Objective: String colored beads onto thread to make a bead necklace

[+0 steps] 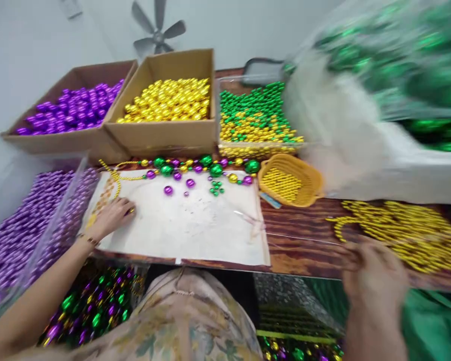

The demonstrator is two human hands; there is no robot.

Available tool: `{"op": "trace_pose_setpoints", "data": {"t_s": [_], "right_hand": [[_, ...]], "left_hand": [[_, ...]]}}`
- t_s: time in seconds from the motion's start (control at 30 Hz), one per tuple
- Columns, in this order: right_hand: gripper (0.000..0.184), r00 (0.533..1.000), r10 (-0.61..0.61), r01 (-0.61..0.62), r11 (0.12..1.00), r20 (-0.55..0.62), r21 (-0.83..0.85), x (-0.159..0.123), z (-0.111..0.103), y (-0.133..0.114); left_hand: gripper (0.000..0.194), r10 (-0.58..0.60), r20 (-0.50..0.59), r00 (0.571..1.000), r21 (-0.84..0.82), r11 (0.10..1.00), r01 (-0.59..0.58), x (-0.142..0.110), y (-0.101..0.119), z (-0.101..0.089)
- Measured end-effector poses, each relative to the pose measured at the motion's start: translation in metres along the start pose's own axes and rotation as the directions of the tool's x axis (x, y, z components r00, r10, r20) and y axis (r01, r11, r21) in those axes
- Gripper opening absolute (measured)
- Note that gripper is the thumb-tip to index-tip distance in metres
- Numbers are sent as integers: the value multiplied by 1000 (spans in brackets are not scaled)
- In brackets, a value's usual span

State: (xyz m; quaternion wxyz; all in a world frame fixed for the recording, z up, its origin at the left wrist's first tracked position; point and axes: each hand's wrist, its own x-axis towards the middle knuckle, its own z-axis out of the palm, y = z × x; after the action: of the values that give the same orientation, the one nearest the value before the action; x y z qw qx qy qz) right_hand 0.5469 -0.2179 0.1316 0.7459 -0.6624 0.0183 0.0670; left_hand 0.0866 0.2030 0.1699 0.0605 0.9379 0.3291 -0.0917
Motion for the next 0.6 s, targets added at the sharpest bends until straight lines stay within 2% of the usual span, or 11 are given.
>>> {"op": "trace_pose_setpoints", "data": {"t_s": [0.07,0.1,0.17,0.23,0.33,0.4,0.47,0.5,0.53,0.6], "right_hand": [[40,998,3,4,994,58,-108,-12,10,-4],[47,994,13,7,983,105,-186,-15,12,-2],[55,984,16,34,961,177,-273,-15,9,9],[56,974,-20,93,944,226,-316,-14,1,24],[46,947,-109,219,908,302,-358,-18,-9,46],[38,910,-183,338,847,373,-409,-22,-11,55],[30,861,-255,464,750,441,-471,-27,-10,60],[27,836,-283,515,700,469,-495,-29,-9,61],[26,815,-300,553,657,496,-512,-30,-9,62],[27,774,-307,613,583,554,-533,-32,-10,65]], "left_hand": [[32,44,-97,994,-34,998,-48,11,14,4],[33,66,-152,986,-92,992,-80,22,28,3],[35,166,-234,958,-245,944,-223,51,73,-7],[32,308,-292,905,-366,839,-403,84,143,-29],[32,511,-411,755,-413,634,-654,142,265,-71],[34,529,-541,653,-420,503,-755,191,341,-103],[37,474,-655,588,-424,413,-806,243,403,-136],[37,416,-697,585,-446,387,-807,268,428,-153],[38,337,-718,610,-482,391,-784,292,450,-171],[45,198,-691,696,-549,483,-682,333,483,-204]]}}
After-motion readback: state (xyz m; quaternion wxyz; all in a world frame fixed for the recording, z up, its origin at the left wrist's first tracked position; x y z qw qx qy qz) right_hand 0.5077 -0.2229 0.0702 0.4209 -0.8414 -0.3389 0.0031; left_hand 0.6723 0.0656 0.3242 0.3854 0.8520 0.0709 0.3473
